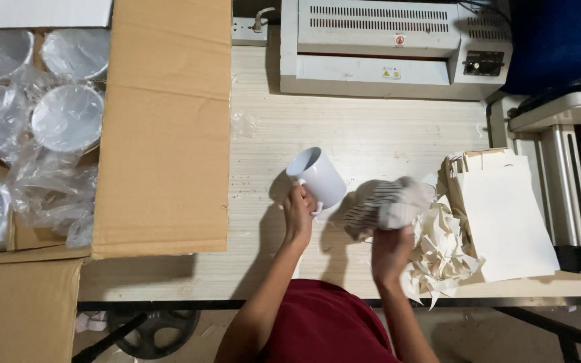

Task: The person unpacks white mugs from a cardboard box, removes plastic wrapping, and wipes each mug with a striped cloth. The person handles the mugs one at a time, wiping the exterior and interior surfaces before placing them on the table.

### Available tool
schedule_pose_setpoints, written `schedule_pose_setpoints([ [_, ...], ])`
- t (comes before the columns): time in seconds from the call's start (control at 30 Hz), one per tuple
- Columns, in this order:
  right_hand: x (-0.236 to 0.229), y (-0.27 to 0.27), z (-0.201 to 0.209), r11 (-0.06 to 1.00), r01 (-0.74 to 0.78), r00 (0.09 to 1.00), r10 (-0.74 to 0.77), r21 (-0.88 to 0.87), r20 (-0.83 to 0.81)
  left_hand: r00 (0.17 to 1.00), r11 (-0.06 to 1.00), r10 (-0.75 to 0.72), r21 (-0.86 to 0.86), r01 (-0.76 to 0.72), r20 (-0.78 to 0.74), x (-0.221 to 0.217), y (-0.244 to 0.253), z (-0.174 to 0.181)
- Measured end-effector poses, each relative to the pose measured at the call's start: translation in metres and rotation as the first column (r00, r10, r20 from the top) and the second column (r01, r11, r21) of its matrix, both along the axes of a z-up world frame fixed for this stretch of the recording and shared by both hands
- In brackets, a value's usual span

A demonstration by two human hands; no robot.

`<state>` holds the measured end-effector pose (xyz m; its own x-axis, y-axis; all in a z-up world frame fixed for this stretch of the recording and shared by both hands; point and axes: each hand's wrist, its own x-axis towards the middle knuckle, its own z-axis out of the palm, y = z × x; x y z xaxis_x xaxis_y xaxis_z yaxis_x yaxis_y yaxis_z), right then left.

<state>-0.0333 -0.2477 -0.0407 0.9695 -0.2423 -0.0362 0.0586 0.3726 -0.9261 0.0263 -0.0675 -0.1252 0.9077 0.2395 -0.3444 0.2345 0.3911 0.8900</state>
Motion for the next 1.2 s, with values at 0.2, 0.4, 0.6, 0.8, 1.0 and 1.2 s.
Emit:
schedule_pose_setpoints([
  [0.2,0.0,0.034,-0.022,0.61,-0.251,0.952,0.296,-0.751,-0.078,0.992,0.843,0.091,-0.523,-0.123,-0.086,-0.005,-0.003,0.06],
  [0.4,0.04,0.045,0.037,0.13,0.05,0.874,0.474,-0.99,0.106,0.991,0.846,-0.011,-0.529,-0.064,-0.137,-0.009,0.001,0.068],
  [0.6,0.058,0.055,0.072,0.206,0.045,0.882,0.452,-0.977,0.136,1.0,0.832,-0.01,-0.554,0.003,-0.009,-0.012,0.004,0.067],
  [0.8,0.052,0.05,0.052,0.596,-0.18,0.983,0.128,-0.783,-0.129,0.997,0.836,0.046,-0.549,-0.007,0.056,-0.011,0.015,0.098],
  [1.0,0.079,0.005,-0.002,0.679,-0.346,0.912,0.081,-0.647,-0.403,0.995,0.793,-0.093,-0.602,0.091,0.027,-0.012,0.023,0.093],
  [1.2,0.102,-0.009,0.028,0.834,-0.547,0.749,0.452,-0.069,-0.485,0.971,0.723,-0.22,-0.653,0.224,0.09,-0.01,0.029,0.097],
])
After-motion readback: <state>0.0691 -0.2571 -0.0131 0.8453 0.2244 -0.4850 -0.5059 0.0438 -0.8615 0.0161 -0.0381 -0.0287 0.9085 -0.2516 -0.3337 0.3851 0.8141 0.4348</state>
